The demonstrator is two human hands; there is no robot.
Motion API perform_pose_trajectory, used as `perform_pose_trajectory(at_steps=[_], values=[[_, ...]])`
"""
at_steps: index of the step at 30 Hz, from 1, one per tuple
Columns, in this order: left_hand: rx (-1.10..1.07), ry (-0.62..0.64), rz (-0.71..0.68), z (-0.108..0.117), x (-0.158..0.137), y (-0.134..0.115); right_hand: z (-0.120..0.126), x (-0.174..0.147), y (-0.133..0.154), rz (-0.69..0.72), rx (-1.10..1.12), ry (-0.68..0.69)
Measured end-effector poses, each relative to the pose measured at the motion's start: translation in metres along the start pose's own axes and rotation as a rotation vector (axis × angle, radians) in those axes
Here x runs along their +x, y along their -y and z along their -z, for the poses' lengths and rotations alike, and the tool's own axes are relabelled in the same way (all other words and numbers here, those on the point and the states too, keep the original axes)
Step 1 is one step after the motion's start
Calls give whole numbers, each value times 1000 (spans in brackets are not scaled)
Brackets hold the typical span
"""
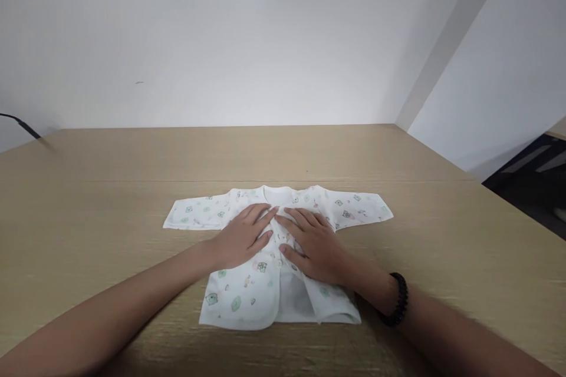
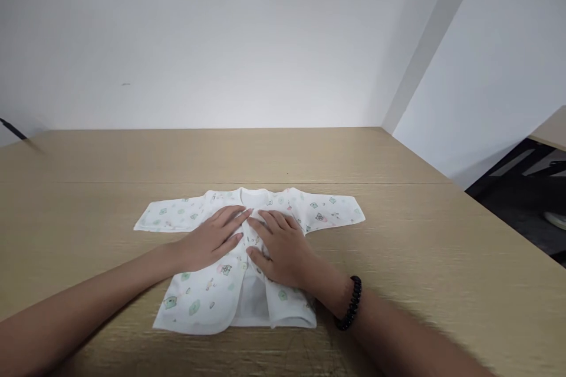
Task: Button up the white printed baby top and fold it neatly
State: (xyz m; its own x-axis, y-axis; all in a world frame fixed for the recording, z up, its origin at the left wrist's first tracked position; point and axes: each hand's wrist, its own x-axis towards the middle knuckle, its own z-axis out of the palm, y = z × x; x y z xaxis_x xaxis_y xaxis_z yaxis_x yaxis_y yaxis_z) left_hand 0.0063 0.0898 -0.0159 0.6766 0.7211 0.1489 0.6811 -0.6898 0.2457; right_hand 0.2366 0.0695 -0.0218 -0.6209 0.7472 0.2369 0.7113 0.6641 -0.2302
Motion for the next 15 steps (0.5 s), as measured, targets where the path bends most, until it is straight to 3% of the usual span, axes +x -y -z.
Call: perform_pose_trajectory(at_steps=[4, 8, 11, 15], values=[[57, 126, 77, 0, -3, -3, 2, -2, -7, 14, -32, 98], [79, 162, 182, -3, -2, -7, 5, 2, 4, -33, -48, 39], [95, 108, 179, -4, 0, -9, 7, 4, 23, -66, -95, -30], [87, -66, 123, -1, 1, -14, 5, 3, 35, -37, -154, -30]])
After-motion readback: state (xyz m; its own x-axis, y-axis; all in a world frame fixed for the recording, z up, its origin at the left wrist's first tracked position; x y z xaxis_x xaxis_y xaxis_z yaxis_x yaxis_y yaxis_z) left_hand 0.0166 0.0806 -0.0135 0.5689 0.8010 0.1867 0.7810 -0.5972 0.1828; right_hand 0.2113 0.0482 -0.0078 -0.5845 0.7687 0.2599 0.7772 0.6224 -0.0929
